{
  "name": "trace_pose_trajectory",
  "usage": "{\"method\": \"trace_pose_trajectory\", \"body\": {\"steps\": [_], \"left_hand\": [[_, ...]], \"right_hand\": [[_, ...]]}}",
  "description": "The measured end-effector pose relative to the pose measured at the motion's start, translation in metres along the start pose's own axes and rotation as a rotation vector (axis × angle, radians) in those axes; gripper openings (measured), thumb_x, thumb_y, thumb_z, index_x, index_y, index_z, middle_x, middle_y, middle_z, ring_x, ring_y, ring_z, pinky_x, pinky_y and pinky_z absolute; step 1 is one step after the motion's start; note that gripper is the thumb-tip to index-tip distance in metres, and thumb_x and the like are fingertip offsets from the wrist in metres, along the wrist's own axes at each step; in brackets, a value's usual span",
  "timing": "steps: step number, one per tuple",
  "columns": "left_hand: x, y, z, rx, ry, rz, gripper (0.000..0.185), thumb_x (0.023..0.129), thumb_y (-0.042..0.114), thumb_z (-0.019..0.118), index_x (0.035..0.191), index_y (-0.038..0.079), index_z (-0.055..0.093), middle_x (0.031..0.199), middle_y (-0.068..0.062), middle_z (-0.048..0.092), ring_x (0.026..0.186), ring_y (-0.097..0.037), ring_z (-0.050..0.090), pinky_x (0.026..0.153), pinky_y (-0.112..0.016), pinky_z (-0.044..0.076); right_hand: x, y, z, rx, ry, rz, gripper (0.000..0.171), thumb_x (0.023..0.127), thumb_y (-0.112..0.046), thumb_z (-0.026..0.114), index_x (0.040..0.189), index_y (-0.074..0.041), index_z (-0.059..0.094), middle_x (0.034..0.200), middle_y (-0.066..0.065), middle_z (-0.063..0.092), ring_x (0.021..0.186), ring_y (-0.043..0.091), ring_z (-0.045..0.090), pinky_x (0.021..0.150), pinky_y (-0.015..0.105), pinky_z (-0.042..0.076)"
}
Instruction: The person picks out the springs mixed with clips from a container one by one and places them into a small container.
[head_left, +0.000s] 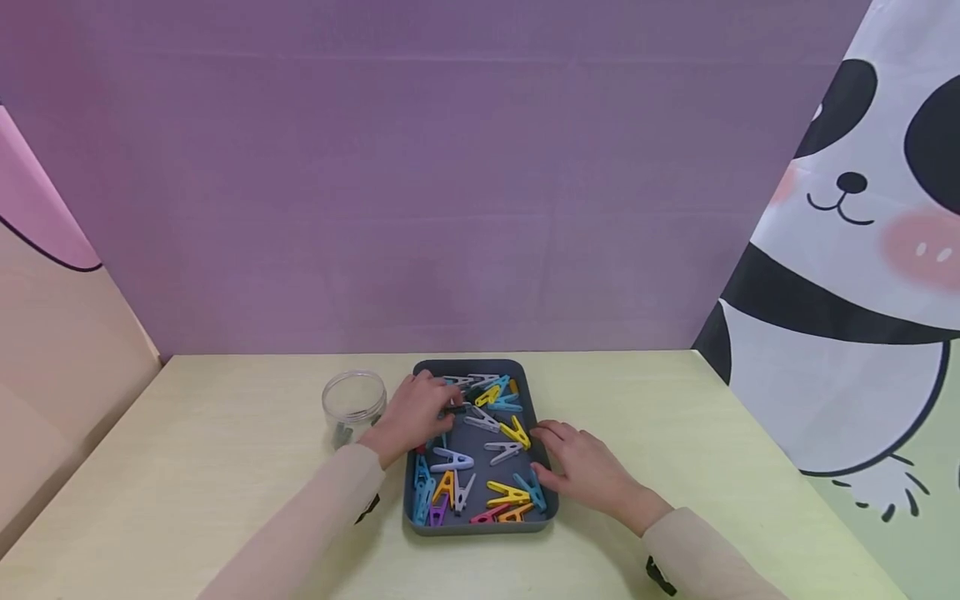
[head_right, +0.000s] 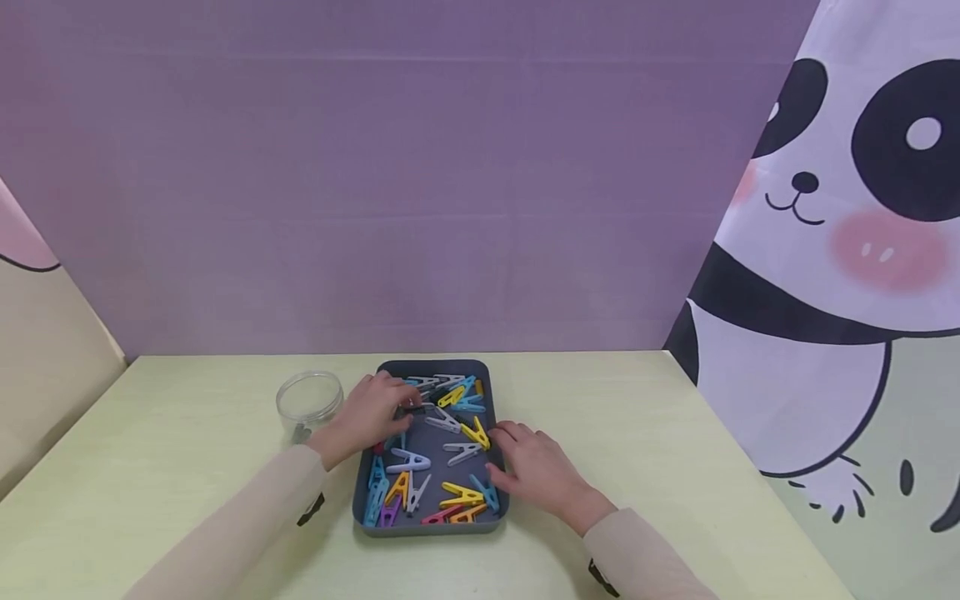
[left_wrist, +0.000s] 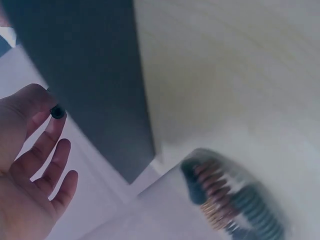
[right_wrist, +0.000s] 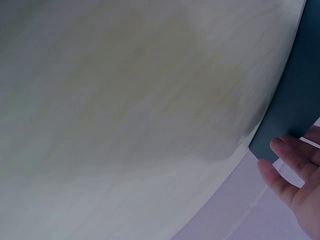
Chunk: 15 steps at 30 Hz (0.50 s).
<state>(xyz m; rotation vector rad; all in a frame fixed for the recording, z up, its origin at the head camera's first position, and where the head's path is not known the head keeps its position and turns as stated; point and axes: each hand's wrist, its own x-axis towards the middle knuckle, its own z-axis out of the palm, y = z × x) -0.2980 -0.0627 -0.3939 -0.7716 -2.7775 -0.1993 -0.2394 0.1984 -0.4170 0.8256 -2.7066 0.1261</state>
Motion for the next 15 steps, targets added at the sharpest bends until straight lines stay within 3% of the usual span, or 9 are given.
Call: {"method": "trace_pose_trajectory", "body": {"steps": [9,15], "left_hand": [[-0.013,0.009,-0.034,-0.002,0.065,0.073,0.018,0.079,0.023,0.068,0.097,0.020,0.067,0.096,0.003,0.067,0.086,-0.017,0.051,0.080,-0.034,0.043],[-0.024,-0.001,-0.049,-0.016,0.126,0.084,0.019,0.077,0.022,0.070,0.096,0.020,0.068,0.091,0.005,0.066,0.083,-0.015,0.049,0.076,-0.031,0.041]], "right_hand": [[-0.001,0.000,0.000,0.009,0.000,0.005,0.047,0.080,-0.036,0.064,0.116,-0.007,0.058,0.116,0.009,0.059,0.097,0.022,0.061,0.082,0.037,0.051],[0.000,0.000,0.000,0.006,-0.002,0.002,0.047,0.080,-0.037,0.064,0.116,-0.006,0.058,0.116,0.009,0.059,0.098,0.023,0.060,0.083,0.037,0.050]]}}
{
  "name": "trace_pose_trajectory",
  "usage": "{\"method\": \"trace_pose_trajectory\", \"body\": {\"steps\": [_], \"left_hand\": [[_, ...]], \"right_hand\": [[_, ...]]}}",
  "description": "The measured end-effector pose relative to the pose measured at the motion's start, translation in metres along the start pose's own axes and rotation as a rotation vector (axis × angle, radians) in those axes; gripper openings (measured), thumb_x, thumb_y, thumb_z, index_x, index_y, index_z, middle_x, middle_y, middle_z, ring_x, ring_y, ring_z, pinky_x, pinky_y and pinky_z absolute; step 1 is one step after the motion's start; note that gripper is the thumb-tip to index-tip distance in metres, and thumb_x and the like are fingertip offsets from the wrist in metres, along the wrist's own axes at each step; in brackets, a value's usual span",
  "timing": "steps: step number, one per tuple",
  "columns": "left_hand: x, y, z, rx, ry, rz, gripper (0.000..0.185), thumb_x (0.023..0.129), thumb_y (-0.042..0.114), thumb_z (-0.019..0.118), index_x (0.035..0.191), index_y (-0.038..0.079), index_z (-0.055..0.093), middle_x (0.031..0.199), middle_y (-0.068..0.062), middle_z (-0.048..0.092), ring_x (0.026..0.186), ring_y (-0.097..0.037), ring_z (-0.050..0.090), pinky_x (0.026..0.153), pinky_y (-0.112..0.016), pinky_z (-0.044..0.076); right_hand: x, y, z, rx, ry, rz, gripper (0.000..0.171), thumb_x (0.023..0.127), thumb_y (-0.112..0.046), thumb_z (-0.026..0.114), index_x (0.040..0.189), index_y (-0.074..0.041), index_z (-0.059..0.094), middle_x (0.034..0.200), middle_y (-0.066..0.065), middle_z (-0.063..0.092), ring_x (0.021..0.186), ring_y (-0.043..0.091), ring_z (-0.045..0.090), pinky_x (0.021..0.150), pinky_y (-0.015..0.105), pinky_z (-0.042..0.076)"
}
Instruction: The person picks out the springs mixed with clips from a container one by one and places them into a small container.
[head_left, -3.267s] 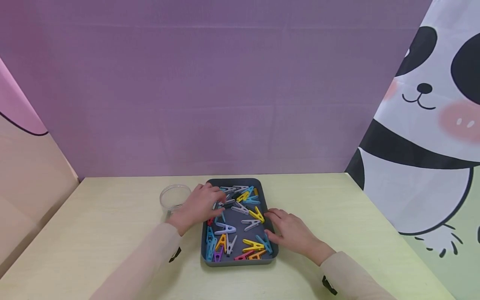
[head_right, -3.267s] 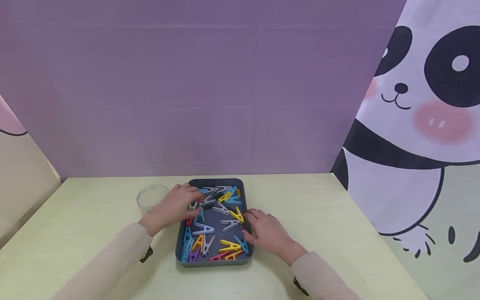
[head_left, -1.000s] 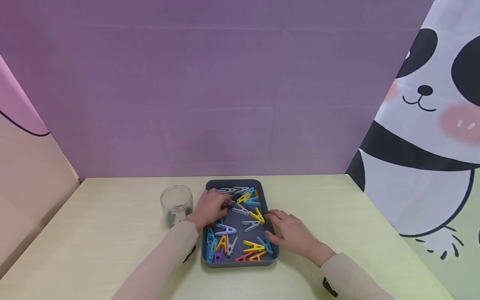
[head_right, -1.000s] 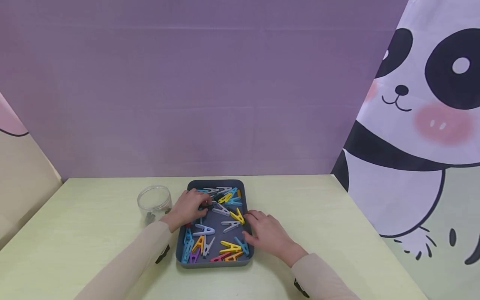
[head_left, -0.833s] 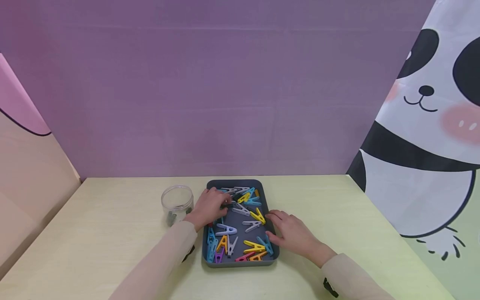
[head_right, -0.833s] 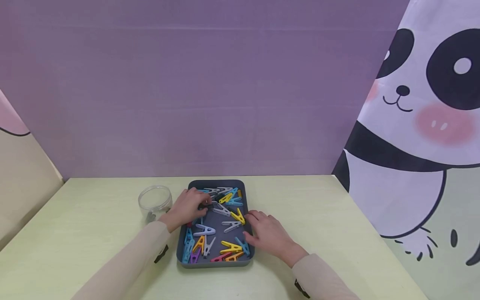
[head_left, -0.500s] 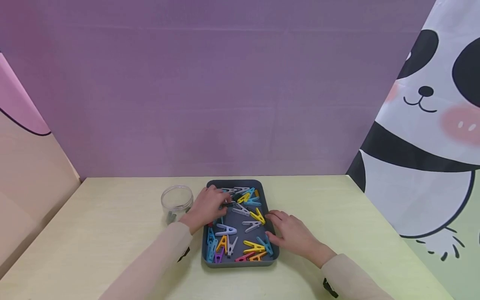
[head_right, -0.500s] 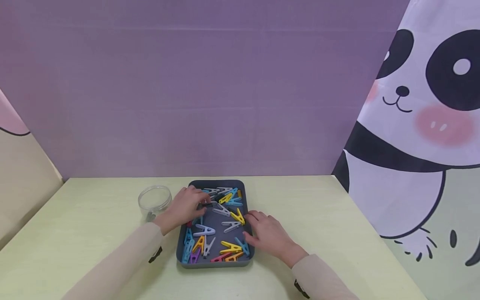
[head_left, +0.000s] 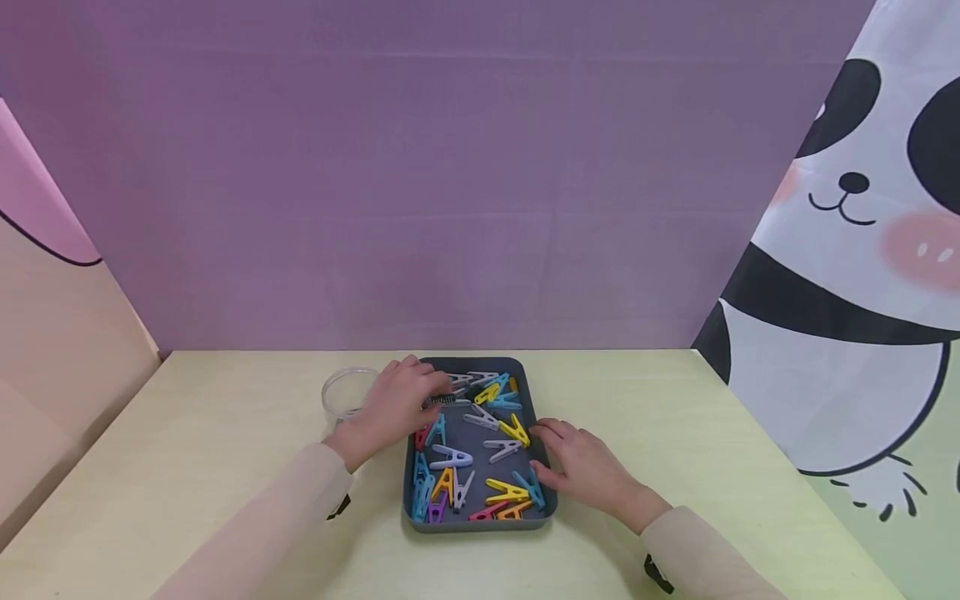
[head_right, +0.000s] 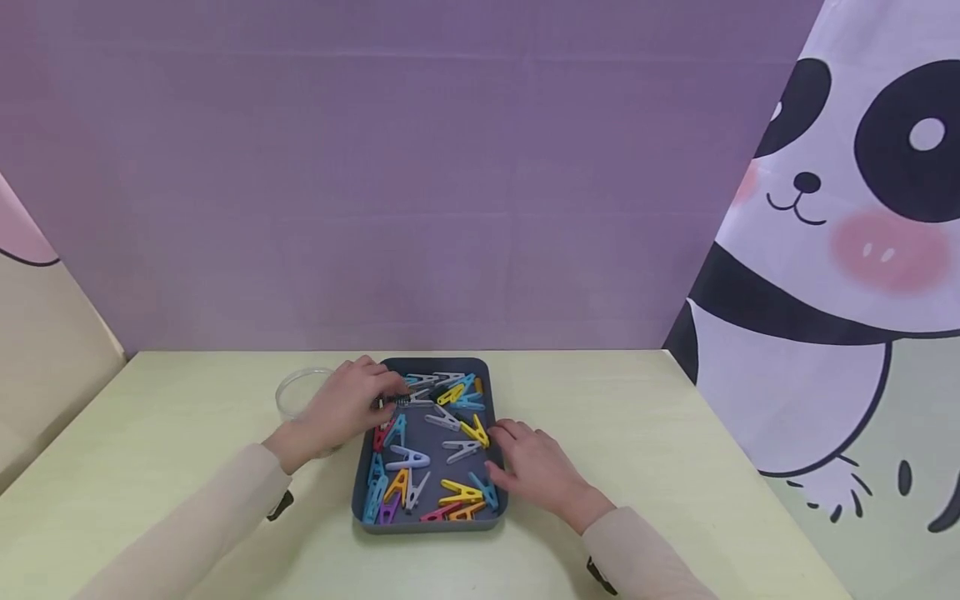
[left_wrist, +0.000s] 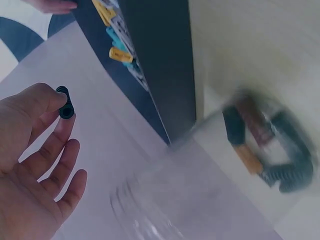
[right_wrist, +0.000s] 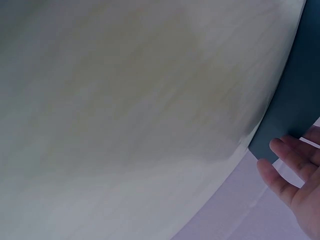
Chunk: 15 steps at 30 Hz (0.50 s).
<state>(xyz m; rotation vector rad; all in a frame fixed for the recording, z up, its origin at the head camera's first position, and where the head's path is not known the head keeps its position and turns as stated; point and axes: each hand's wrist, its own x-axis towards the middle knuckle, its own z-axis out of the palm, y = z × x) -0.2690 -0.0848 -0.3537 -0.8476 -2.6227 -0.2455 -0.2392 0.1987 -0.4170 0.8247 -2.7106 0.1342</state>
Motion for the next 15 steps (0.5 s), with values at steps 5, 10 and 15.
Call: {"method": "trace_pose_trajectory", "body": {"steps": [5,10,15], "left_hand": [[-0.009,-0.014,-0.011,-0.011,0.024,-0.052,0.017,0.077,0.021,0.071,0.093,0.021,0.067,0.088,0.005,0.065,0.084,-0.016,0.049,0.079,-0.035,0.042],[-0.018,-0.028,-0.021,-0.016,0.047,-0.105,0.018,0.077,0.020,0.070,0.095,0.019,0.066,0.084,0.005,0.064,0.090,-0.018,0.053,0.085,-0.039,0.043],[-0.027,-0.043,-0.029,-0.036,0.092,-0.122,0.018,0.076,0.017,0.070,0.094,0.016,0.066,0.081,0.004,0.064,0.094,-0.022,0.054,0.084,-0.042,0.042]], "right_hand": [[0.000,0.001,0.000,-0.007,0.002,-0.004,0.048,0.080,-0.037,0.064,0.116,-0.006,0.058,0.117,0.010,0.059,0.099,0.023,0.060,0.083,0.037,0.050],[0.000,0.001,-0.001,-0.008,0.011,-0.019,0.047,0.080,-0.037,0.064,0.116,-0.006,0.058,0.116,0.010,0.059,0.098,0.023,0.061,0.082,0.037,0.051],[0.000,0.000,-0.001,-0.009,0.014,-0.018,0.047,0.080,-0.036,0.064,0.116,-0.006,0.058,0.116,0.010,0.059,0.098,0.023,0.061,0.082,0.037,0.051]]}}
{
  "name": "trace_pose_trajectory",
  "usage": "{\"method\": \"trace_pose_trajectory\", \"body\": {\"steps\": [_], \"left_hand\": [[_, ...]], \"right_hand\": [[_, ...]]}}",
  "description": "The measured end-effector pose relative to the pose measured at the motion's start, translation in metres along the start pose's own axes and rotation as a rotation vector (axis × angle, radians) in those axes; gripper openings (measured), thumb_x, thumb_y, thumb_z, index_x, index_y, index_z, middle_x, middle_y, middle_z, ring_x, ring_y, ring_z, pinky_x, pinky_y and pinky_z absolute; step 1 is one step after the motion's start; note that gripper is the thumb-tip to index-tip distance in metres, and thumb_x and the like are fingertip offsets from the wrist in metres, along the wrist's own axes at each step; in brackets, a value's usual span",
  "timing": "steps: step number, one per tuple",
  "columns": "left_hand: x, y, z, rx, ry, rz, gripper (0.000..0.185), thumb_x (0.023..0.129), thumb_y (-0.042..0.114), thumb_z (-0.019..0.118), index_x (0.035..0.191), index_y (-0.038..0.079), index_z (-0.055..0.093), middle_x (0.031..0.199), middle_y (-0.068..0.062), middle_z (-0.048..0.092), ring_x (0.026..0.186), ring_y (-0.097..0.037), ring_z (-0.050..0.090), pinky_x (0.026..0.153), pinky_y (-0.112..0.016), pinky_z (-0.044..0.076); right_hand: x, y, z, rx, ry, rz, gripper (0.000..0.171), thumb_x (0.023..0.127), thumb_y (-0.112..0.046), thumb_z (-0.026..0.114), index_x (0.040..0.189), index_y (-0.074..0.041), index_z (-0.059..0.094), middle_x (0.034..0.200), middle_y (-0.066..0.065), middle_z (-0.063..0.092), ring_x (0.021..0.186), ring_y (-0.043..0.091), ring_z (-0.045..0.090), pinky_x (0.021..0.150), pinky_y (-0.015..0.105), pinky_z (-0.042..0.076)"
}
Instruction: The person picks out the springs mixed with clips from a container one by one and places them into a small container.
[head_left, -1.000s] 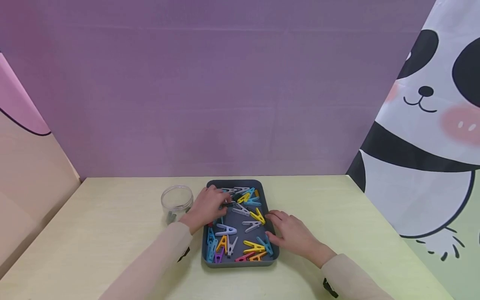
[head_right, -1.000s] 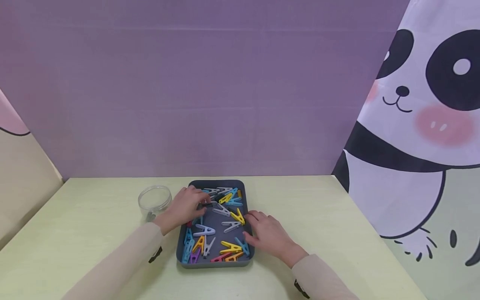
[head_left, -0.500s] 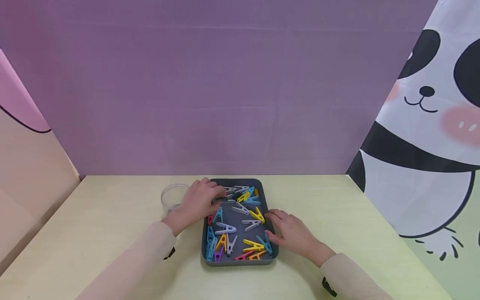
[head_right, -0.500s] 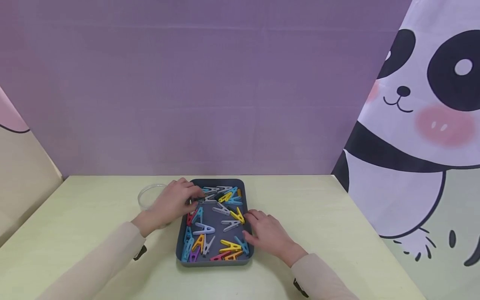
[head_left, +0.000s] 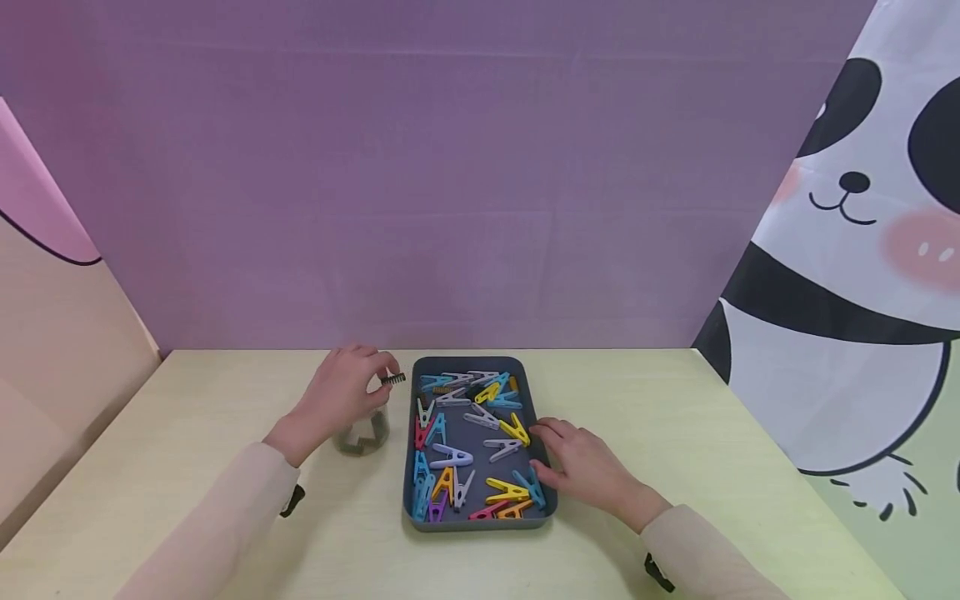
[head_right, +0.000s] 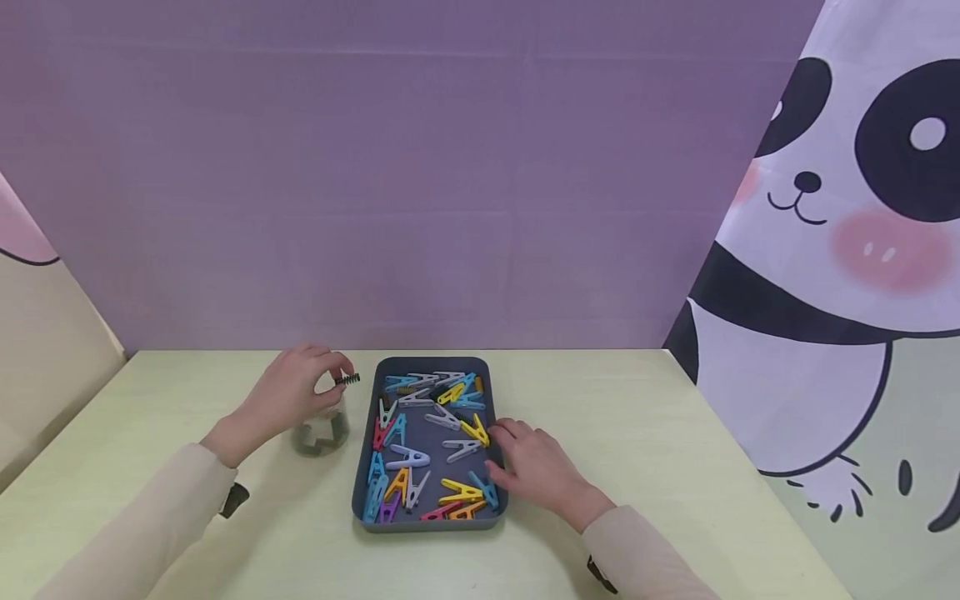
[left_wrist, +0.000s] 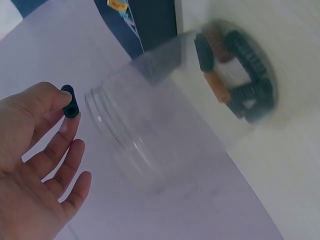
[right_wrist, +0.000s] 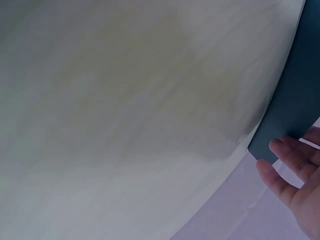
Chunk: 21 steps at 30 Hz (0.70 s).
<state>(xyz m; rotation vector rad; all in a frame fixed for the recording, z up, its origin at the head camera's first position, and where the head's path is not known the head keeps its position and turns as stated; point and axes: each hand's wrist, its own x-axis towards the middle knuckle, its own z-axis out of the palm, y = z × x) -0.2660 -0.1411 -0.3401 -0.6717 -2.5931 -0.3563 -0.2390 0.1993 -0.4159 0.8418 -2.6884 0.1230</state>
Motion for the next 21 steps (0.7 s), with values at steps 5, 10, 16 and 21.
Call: {"method": "trace_pose_trajectory", "body": {"steps": [5,10,16,21], "left_hand": [[-0.006,-0.014,-0.005,-0.014,0.019,-0.015,0.017,0.076,0.015,0.068,0.093,0.014,0.066,0.081,0.003,0.065,0.097,-0.025,0.055,0.082,-0.046,0.042],[-0.011,-0.027,-0.005,-0.020,0.019,-0.047,0.017,0.075,0.012,0.067,0.092,0.014,0.066,0.078,0.004,0.065,0.097,-0.026,0.055,0.081,-0.046,0.041],[-0.017,-0.040,-0.002,-0.025,0.004,-0.075,0.017,0.073,0.011,0.067,0.089,0.015,0.067,0.075,0.006,0.064,0.088,-0.024,0.056,0.071,-0.044,0.041],[-0.020,-0.044,0.000,-0.032,-0.010,-0.075,0.015,0.072,0.010,0.068,0.086,0.015,0.067,0.073,0.008,0.064,0.081,-0.023,0.054,0.067,-0.042,0.039]], "right_hand": [[0.000,0.000,-0.001,0.000,-0.008,0.007,0.048,0.080,-0.036,0.064,0.116,-0.006,0.058,0.117,0.010,0.059,0.099,0.024,0.061,0.082,0.038,0.051],[0.000,-0.001,-0.001,0.008,-0.015,0.016,0.048,0.081,-0.037,0.064,0.117,-0.006,0.058,0.117,0.010,0.059,0.099,0.024,0.061,0.083,0.038,0.051],[0.000,-0.001,0.000,0.010,-0.014,0.018,0.048,0.081,-0.036,0.063,0.117,-0.006,0.057,0.118,0.010,0.058,0.100,0.024,0.060,0.083,0.038,0.050],[0.000,-0.001,0.001,0.011,-0.021,0.025,0.047,0.081,-0.036,0.063,0.117,-0.006,0.057,0.118,0.010,0.058,0.100,0.024,0.060,0.083,0.038,0.050]]}}
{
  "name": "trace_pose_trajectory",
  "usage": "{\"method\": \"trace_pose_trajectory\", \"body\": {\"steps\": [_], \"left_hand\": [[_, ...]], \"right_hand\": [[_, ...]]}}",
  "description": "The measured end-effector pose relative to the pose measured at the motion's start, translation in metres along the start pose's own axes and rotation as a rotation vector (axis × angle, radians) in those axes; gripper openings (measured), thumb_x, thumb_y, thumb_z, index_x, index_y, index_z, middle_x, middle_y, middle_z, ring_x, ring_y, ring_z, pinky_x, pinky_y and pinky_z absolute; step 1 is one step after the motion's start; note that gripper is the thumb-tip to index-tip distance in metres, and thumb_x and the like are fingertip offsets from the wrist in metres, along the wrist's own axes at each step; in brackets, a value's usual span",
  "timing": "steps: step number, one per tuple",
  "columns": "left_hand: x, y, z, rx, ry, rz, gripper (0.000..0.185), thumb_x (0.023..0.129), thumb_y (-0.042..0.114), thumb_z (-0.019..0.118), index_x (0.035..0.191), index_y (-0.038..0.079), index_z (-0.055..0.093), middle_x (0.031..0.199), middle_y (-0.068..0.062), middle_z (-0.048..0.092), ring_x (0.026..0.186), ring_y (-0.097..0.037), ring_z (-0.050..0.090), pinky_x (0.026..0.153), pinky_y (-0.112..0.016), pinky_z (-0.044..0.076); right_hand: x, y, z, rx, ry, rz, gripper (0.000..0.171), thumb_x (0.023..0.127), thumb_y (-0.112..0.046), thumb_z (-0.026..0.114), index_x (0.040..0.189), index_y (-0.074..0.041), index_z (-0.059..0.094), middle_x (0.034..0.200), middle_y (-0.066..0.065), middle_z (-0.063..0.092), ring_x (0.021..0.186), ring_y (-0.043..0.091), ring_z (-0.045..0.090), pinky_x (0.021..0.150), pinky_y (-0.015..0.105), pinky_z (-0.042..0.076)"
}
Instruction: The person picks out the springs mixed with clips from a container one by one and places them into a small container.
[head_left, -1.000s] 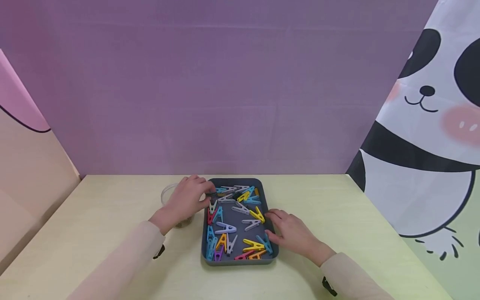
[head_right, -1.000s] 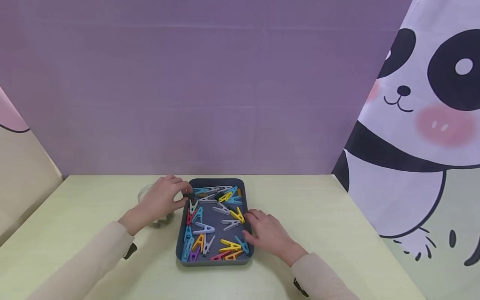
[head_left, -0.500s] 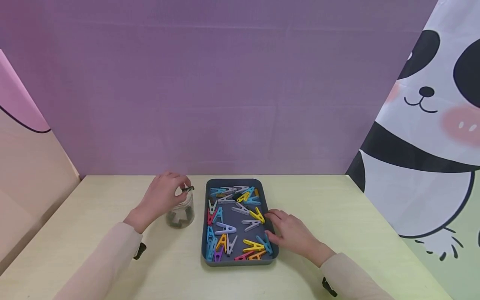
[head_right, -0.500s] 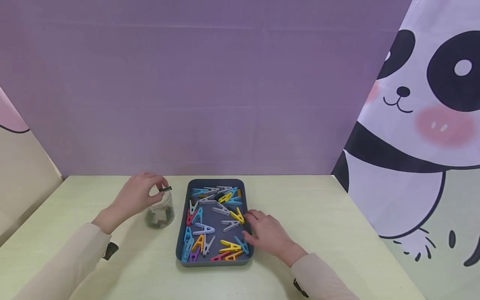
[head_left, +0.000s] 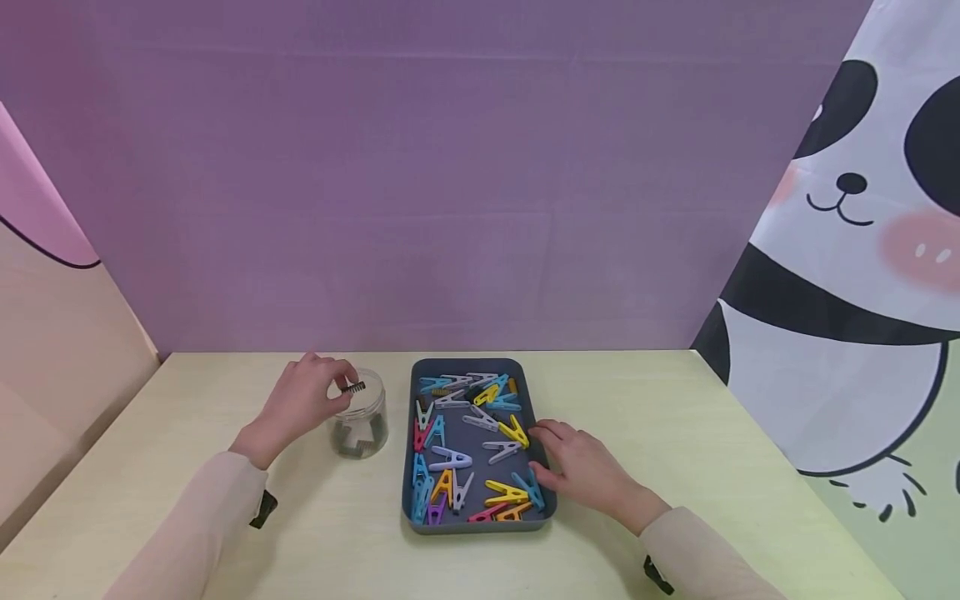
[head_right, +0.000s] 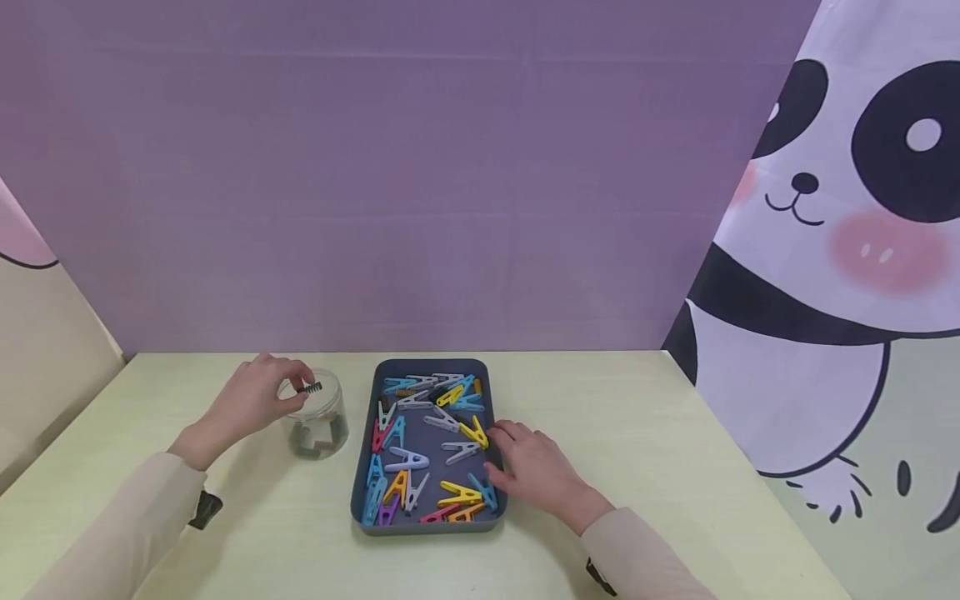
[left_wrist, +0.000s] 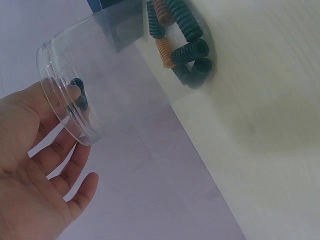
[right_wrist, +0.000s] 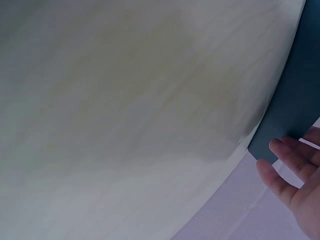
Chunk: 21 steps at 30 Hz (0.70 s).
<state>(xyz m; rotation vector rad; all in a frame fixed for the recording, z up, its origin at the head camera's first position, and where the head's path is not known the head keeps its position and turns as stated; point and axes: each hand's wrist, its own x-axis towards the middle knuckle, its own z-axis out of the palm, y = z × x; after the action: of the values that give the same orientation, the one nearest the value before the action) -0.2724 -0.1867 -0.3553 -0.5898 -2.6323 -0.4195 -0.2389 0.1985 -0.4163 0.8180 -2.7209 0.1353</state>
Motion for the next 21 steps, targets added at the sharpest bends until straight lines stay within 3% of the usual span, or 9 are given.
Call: {"method": "trace_pose_trajectory", "body": {"steps": [8,21], "left_hand": [[0.0011,-0.0035,0.0040,0.004,-0.017,0.002,0.014,0.073,0.012,0.069,0.086,0.016,0.066,0.074,0.010,0.064,0.084,-0.023,0.053,0.071,-0.044,0.038],[0.0052,-0.0038,0.0017,-0.001,-0.098,-0.009,0.015,0.073,0.014,0.071,0.087,0.016,0.066,0.072,0.011,0.061,0.086,-0.024,0.051,0.075,-0.046,0.036]], "right_hand": [[0.0000,-0.0007,-0.0013,0.002,-0.019,0.016,0.048,0.081,-0.037,0.063,0.117,-0.006,0.057,0.118,0.010,0.058,0.101,0.023,0.060,0.084,0.038,0.050],[-0.0004,-0.0023,-0.0032,0.009,-0.033,0.027,0.048,0.081,-0.037,0.063,0.118,-0.006,0.057,0.119,0.010,0.058,0.103,0.024,0.059,0.086,0.039,0.049]]}}
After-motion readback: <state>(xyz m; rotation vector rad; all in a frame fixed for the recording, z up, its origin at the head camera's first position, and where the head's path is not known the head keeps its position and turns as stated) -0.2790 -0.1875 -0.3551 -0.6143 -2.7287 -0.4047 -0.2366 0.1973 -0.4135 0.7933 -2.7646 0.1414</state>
